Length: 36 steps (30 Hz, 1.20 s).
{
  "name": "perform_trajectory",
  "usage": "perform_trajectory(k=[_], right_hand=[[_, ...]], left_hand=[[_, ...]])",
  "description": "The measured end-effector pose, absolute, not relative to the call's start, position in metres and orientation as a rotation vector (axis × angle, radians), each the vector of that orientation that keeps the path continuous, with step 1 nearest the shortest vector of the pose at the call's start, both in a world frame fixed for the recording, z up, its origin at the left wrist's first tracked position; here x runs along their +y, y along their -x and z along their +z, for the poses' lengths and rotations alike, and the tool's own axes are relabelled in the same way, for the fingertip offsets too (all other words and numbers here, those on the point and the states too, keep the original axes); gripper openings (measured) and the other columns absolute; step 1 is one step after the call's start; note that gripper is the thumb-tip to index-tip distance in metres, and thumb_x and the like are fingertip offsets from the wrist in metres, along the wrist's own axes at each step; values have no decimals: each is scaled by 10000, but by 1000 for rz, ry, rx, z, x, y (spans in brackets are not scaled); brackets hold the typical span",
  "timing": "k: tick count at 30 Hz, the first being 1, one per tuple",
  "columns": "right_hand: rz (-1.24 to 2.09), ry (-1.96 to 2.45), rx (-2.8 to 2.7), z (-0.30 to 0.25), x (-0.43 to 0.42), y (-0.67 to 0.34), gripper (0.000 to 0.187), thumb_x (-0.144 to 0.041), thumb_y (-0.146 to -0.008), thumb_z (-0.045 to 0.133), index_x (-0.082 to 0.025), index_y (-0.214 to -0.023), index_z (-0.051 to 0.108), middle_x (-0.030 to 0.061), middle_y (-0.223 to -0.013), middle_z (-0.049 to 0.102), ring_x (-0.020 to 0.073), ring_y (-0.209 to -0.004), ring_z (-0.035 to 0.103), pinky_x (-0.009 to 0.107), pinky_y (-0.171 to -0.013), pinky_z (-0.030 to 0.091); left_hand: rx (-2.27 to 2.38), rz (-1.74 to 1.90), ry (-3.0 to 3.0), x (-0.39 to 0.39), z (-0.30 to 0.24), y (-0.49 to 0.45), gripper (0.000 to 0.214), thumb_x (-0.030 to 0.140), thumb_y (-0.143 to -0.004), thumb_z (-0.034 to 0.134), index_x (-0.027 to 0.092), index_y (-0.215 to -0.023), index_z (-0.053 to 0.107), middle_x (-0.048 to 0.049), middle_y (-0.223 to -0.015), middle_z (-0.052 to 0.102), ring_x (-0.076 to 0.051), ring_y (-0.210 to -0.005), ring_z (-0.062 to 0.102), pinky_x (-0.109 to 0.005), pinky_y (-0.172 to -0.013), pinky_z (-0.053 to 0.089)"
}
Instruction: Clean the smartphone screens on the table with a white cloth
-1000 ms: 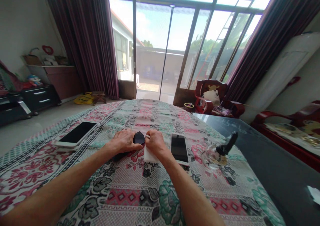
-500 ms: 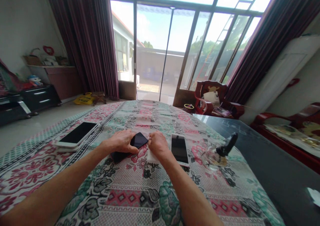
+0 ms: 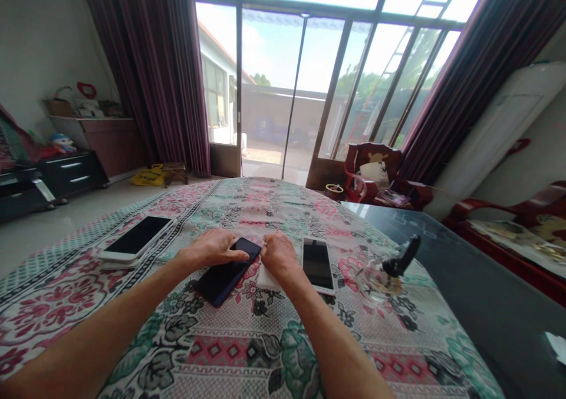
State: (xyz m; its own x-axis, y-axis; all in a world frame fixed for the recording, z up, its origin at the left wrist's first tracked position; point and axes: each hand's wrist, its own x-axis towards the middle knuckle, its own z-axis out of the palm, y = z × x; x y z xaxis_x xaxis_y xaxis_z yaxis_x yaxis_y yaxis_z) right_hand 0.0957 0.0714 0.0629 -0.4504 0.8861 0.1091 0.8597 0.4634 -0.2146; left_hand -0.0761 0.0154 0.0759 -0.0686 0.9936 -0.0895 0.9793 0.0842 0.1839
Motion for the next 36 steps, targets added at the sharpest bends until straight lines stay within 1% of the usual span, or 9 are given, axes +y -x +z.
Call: perform_trajectory(k=[2,4,7,10,16,19,25,30,36], right_hand=[[204,1511,-2501,62,72,-95,247,-204,-841,514,-178,-959,729,120,-1009,680,190,-894,614,255,-738,380],[212,1503,-2500,61,73,-95,247,-199,-832,519,-180,-957,731,119,-1006,683,189,-892,615,255,-744,382],[213,1486,-2498,59,75,-95,248,-202,-824,518,-181,-939,736,120,-995,687,192,-890,613,260,-750,383],[214,1471,-2494,57,76,-95,252,-205,-818,517,-183,-933,741,119,-991,687,192,-889,612,261,-748,384],[214,1483,-2503,57,74,-93,261,-217,-819,526,-187,-967,739,124,-1018,687,197,-893,625,262,-739,392],[199,1518,-2519,57,69,-90,249,-217,-831,525,-178,-946,743,135,-1033,689,207,-905,634,265,-738,400],[232,1578,-2553,66,56,-84,230,-199,-815,562,-135,-942,742,158,-1020,706,210,-914,648,251,-711,405],[365,1558,-2609,74,54,-85,211,-199,-767,600,-142,-895,757,135,-887,733,190,-787,658,244,-619,382],[236,1540,-2529,65,63,-86,236,-200,-824,535,-161,-899,756,151,-979,724,206,-879,658,254,-689,400]], left_hand=[[2175,222,-2047,17,73,75,638,697,-704,557,197,-1094,629,-138,-1123,632,-306,-1028,582,-369,-853,453],[2069,299,-2139,17,68,74,698,676,-678,603,222,-1207,569,-133,-1293,538,-315,-1141,522,-373,-930,432],[1800,268,-2238,17,64,78,784,668,-622,662,243,-1268,533,-115,-1380,460,-321,-1228,444,-373,-1002,394],[1664,227,-2269,17,63,82,800,649,-609,677,230,-1275,530,-111,-1329,483,-302,-1179,469,-356,-983,403],[1710,251,-2229,19,64,77,616,640,-615,663,204,-1048,615,-81,-1105,567,-257,-997,534,-330,-843,439],[1758,264,-2208,19,62,76,611,654,-602,668,198,-1003,600,-74,-1056,579,-243,-958,543,-313,-794,435],[1778,268,-2171,19,61,76,619,683,-582,665,203,-967,596,-57,-1020,595,-232,-902,565,-303,-752,435],[1885,282,-2105,20,58,76,709,699,-516,697,197,-1005,585,-76,-1067,588,-245,-940,570,-317,-803,453],[2036,225,-2080,13,65,71,750,723,-517,682,193,-1041,596,-124,-1142,580,-304,-1047,547,-363,-859,458]])
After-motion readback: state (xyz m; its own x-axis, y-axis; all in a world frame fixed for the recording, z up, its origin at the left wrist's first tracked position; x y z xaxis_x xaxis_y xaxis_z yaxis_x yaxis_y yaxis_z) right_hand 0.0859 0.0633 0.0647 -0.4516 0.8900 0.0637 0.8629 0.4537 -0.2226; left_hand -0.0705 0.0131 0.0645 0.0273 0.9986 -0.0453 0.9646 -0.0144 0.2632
